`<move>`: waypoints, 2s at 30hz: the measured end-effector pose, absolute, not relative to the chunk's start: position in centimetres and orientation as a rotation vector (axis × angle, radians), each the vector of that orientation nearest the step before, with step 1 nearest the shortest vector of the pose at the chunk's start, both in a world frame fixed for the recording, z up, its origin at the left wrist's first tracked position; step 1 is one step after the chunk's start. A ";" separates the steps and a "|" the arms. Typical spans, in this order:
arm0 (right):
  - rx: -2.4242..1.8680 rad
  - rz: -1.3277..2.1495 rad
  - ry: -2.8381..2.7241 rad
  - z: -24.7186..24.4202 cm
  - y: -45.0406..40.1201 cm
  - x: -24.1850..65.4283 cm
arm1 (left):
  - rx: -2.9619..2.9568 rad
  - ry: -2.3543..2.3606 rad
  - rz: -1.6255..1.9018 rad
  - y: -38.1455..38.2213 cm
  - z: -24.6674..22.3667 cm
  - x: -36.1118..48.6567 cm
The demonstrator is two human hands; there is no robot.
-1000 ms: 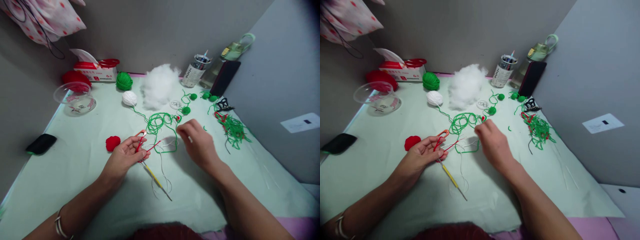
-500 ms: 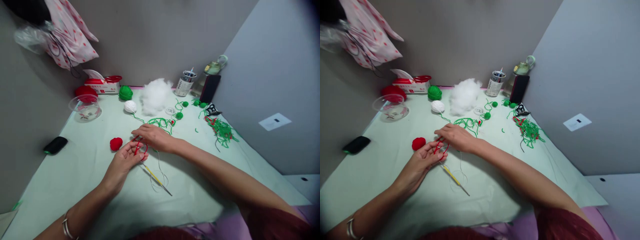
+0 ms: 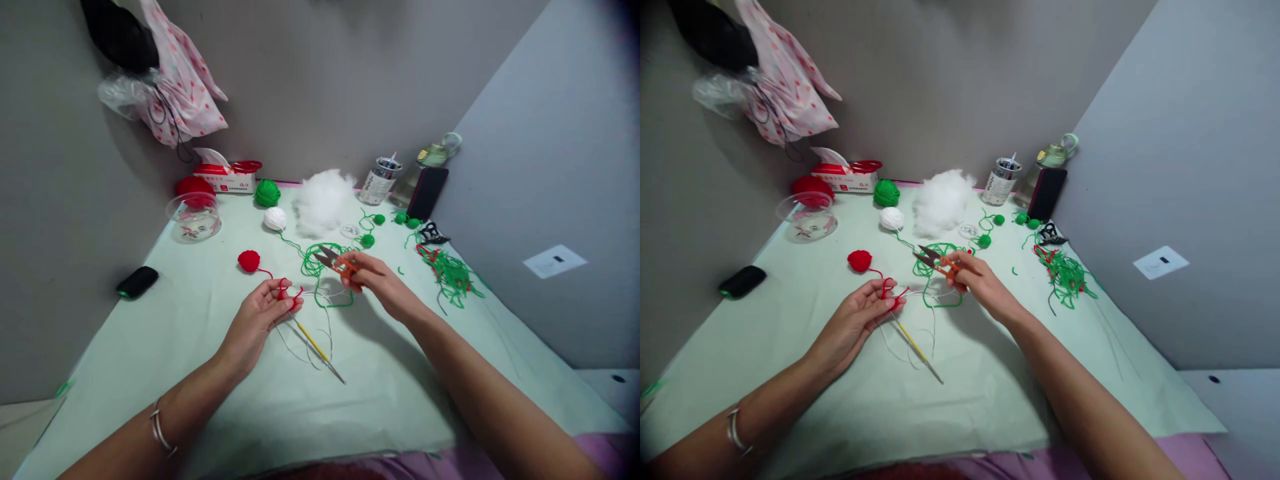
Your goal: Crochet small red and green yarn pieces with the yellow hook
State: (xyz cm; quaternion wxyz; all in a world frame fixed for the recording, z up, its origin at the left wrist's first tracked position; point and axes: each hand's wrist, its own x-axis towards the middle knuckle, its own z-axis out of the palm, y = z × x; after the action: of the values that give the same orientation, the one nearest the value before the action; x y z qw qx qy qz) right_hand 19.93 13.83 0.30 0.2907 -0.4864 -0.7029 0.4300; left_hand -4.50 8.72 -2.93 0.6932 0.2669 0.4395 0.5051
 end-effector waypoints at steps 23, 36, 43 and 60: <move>-1.422 1.541 -1.727 -0.6 9.2 16.6 | 0.796 1.025 1.246 8.5 -3.9 -4.3; -1.481 1.240 -1.756 -1.4 8.7 17.2 | 0.764 0.994 1.191 8.5 -3.6 -4.2; -1.721 0.348 -2.207 -1.2 9.6 19.0 | 0.742 0.990 1.187 8.3 -3.4 -4.2; -1.743 0.061 -2.076 0.6 13.0 20.3 | 0.796 0.985 1.093 8.4 -4.0 -4.3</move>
State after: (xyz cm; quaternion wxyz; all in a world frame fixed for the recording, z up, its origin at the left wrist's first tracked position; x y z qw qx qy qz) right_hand 20.27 12.96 0.58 0.2137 -0.6280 -0.7479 0.0218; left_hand -4.31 8.40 -3.98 0.6701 0.3531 0.4370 0.4851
